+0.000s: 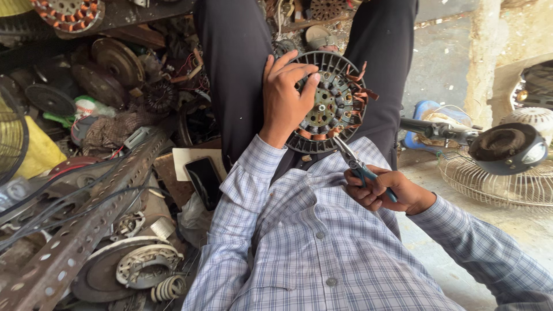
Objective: The person uses pliers to strip and trim wires on a fan motor stator held between their legs, then uses the pliers to pull and secure the wires into place within the stator slots.
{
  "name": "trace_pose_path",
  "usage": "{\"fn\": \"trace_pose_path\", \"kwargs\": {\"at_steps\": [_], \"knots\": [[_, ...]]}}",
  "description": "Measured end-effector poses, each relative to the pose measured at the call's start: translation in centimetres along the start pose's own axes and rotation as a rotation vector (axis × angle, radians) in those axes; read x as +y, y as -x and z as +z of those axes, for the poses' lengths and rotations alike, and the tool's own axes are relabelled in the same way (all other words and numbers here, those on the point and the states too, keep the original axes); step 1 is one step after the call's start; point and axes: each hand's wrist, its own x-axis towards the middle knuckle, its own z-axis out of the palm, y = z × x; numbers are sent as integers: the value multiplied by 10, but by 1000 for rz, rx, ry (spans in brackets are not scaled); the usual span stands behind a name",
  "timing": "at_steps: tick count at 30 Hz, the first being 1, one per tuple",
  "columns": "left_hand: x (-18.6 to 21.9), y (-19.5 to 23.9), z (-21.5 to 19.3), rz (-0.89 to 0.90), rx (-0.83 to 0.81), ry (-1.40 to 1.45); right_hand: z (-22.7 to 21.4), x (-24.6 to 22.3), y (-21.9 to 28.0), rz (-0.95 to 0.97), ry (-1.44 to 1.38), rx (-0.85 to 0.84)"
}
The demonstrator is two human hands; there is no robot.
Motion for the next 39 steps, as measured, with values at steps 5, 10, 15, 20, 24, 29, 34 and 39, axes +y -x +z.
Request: {"fn": "trace_pose_path", "kwargs": {"at_steps": [5,10,15,20,24,29,34,39], "knots": [[0,0,-1,3,-8,1,0,-2,4,19,-13,15],[0,-1,-2,6,2,0,6,-8,5,34,23,39],[-2,0,-1,7,2,7,3,-10,4,56,41,87],[-2,2,2,7,28,18,-10,3,-2,-65,98,144],[-4,3,-1,39,82,56,-18,31,-35,-247,513,547],[-6,2,-4,52,128,81,-29,24,-55,-468,1038,585],[0,3,-6,51,146,45,-9,-9,-27,-121,559,683],[7,2,-7,44,144,51,2,-6,-46,-417,1275,793]]}}
